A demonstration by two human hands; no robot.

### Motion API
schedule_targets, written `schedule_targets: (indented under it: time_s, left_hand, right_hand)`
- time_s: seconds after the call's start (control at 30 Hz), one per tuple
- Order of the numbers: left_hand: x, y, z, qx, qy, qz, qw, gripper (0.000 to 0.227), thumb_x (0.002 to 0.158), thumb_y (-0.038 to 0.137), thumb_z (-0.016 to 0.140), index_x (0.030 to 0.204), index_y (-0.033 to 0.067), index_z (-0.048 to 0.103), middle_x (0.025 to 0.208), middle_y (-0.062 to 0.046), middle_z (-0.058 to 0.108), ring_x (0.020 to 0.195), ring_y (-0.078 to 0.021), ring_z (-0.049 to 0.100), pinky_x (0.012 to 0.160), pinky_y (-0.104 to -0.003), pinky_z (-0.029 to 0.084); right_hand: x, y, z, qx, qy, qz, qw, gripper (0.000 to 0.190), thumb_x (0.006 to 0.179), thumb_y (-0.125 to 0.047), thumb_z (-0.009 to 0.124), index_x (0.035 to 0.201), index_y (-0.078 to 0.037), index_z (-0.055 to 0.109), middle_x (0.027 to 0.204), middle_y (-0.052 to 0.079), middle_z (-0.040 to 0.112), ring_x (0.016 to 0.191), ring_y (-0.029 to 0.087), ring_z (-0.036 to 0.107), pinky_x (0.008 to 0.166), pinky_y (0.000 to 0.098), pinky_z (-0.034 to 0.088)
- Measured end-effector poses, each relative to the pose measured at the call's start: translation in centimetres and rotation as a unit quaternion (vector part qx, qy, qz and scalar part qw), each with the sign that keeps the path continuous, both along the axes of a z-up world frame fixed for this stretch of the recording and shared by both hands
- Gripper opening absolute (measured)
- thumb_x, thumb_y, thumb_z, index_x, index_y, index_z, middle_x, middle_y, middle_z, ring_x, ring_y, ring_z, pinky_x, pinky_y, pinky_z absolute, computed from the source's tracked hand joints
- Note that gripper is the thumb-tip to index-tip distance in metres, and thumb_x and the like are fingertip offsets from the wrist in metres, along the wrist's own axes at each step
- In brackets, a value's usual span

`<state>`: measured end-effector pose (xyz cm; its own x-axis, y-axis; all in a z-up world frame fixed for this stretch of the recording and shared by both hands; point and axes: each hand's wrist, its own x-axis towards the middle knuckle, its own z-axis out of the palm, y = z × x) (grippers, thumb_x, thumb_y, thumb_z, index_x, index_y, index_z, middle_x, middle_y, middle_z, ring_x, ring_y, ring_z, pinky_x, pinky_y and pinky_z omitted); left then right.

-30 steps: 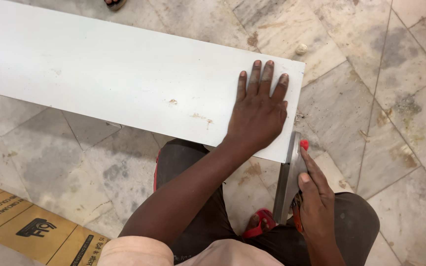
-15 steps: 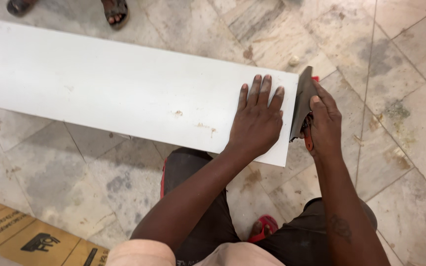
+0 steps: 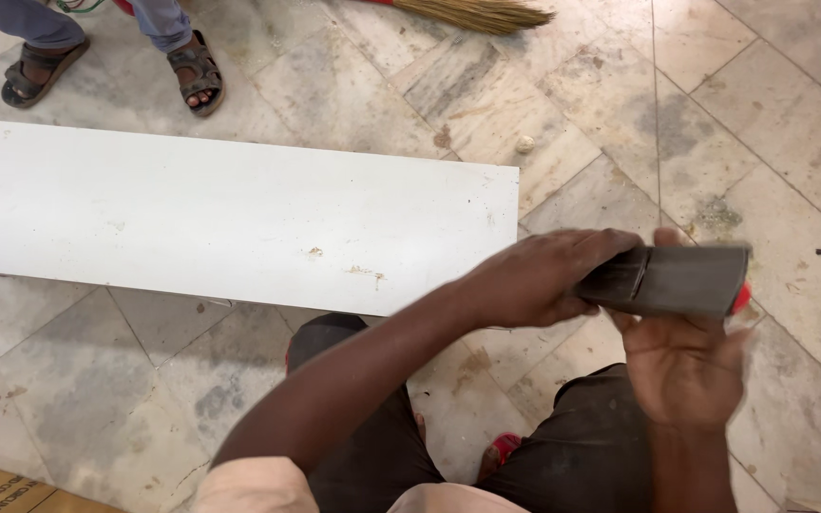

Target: The person uses a hand plane to smooth the edges of a white wooden board. They hold the board with one hand and push the plane along the edge with the other, repeating the motion to refine the surface.

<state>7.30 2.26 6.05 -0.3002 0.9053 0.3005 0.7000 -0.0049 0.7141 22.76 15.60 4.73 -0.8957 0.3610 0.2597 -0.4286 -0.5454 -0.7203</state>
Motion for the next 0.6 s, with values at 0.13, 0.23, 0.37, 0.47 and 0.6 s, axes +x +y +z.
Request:
schedule_targets:
  time_s: [0.13,0.23,0.37,0.47,0.6]
  left_hand:
    - [-2.7,2.3,0.7,0.058,0.299,-0.002,0.953,0.055,0.091,0.015,0.074,0.141,0.0238,0.051,0.135,0.001,0.065,0.133,-0.0219,0.060,0.132,-0.051,0.031]
    - [-4.2,3.0,0.8,-0.002,0.400,-0.048,0.915,0.059,0.087,0.012,0.072,0.141,0.0267,0.053,0.133,0.005,0.064,0.138,-0.0240,0.051,0.130,-0.050,0.023]
    - [-5.6,3.3,-0.3,0.027,0.439,-0.052,0.897,0.057,0.091,0.016,0.070,0.145,0.0200,0.050,0.146,-0.001,0.057,0.147,-0.0279,0.045,0.131,-0.047,0.020]
    - [-6.7,2.7,-1.0,0.027,0.444,0.034,0.895,0.063,0.087,0.015,0.068,0.147,0.0182,0.047,0.154,-0.006,0.049,0.148,-0.0283,0.041,0.127,-0.046,0.020]
    - [-6.5,-1.5,-2.5,-0.052,0.266,0.207,0.940,0.054,0.100,0.023,0.065,0.149,0.0119,0.045,0.163,-0.011,0.039,0.156,-0.0291,0.029,0.131,-0.048,0.022]
  right_hand:
    - [0.9,1.7,0.7,-0.073,-0.119,0.073,0.988,0.092,0.100,-0.061,0.055,0.164,-0.003,0.024,0.151,0.028,0.048,0.131,0.046,0.055,0.096,0.0551,0.055]
    - [-0.7,2.9,0.4,0.001,-0.176,0.086,0.981,0.087,0.102,-0.053,0.059,0.170,-0.010,0.026,0.143,0.023,0.054,0.108,0.048,0.064,0.073,0.0465,0.059]
    - [-3.6,2.3,-0.6,0.031,-0.181,0.044,0.982,0.081,0.102,-0.034,0.061,0.172,-0.011,0.027,0.138,0.018,0.058,0.103,0.033,0.066,0.073,0.0446,0.059]
    - [-6.0,1.1,-1.2,0.001,-0.170,0.035,0.985,0.075,0.099,-0.021,0.058,0.168,-0.008,0.031,0.139,0.015,0.058,0.109,0.026,0.067,0.085,0.0396,0.060]
    - [-8.4,-0.2,-2.4,0.099,-0.221,-0.015,0.970,0.067,0.096,-0.009,0.052,0.162,-0.008,0.038,0.146,0.011,0.056,0.117,0.015,0.063,0.094,0.0323,0.058]
